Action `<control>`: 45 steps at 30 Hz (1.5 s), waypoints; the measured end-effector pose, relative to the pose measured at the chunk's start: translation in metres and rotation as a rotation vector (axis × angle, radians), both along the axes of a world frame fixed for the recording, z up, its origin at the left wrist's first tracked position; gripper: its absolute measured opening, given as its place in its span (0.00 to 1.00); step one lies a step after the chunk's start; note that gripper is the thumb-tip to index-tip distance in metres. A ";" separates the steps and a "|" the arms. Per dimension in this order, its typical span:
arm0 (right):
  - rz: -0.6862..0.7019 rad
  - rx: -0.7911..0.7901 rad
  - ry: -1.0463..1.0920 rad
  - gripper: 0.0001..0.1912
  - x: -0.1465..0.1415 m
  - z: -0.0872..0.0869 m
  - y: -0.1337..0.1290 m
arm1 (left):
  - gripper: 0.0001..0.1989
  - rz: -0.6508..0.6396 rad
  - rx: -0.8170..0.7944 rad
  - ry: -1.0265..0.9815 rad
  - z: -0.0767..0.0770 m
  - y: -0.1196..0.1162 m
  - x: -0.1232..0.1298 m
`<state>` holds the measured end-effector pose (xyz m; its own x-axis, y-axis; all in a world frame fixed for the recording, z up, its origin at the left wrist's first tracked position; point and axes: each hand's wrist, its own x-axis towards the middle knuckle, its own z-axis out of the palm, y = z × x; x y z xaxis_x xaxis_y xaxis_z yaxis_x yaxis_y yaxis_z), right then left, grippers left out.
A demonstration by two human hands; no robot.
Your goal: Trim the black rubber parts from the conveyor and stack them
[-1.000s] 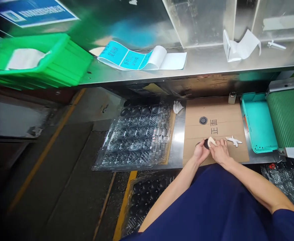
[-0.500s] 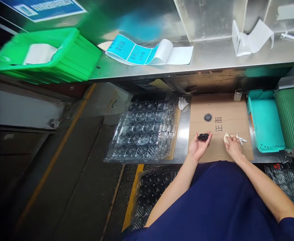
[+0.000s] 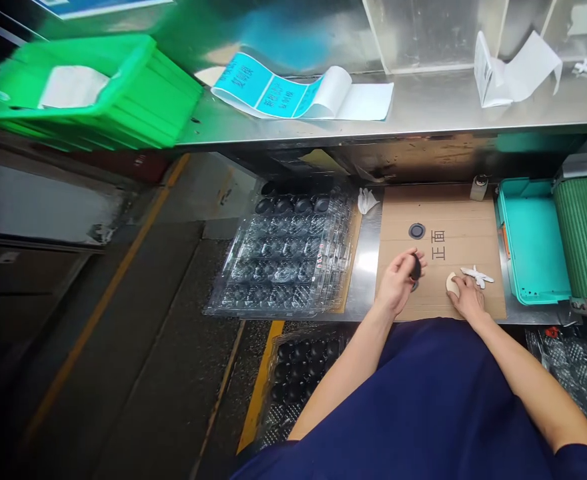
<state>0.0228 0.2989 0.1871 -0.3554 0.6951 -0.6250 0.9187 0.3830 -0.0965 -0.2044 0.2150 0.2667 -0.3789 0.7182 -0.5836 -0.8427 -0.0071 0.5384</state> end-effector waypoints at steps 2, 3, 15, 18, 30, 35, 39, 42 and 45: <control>0.000 0.015 0.014 0.31 0.003 -0.003 0.000 | 0.31 -0.013 -0.099 0.504 -0.007 -0.007 0.006; 0.003 0.023 0.018 0.31 0.004 -0.005 0.000 | 0.34 -0.007 -0.116 0.672 -0.009 -0.011 0.008; 0.062 0.064 0.013 0.34 0.005 -0.008 0.001 | 0.40 0.178 -0.072 0.483 -0.002 -0.021 0.014; 0.062 0.078 0.012 0.34 0.007 -0.011 -0.001 | 0.45 0.167 -0.061 0.497 0.000 -0.023 0.016; 0.026 0.130 0.029 0.29 0.026 -0.004 -0.027 | 0.16 -0.340 -0.519 0.541 -0.122 -0.064 0.001; -0.037 0.128 0.051 0.29 0.030 -0.005 -0.035 | 0.12 -0.609 -0.546 0.818 -0.144 -0.060 -0.001; -0.092 0.120 0.055 0.29 0.029 -0.006 -0.045 | 0.09 -0.689 -0.459 1.160 -0.143 -0.049 0.000; -0.155 0.061 0.088 0.28 0.028 -0.004 -0.059 | 0.14 -0.837 -0.501 1.354 -0.138 -0.055 0.000; -0.268 -0.030 0.187 0.33 0.023 0.002 -0.065 | 0.16 -0.995 -0.535 1.489 -0.142 -0.058 -0.007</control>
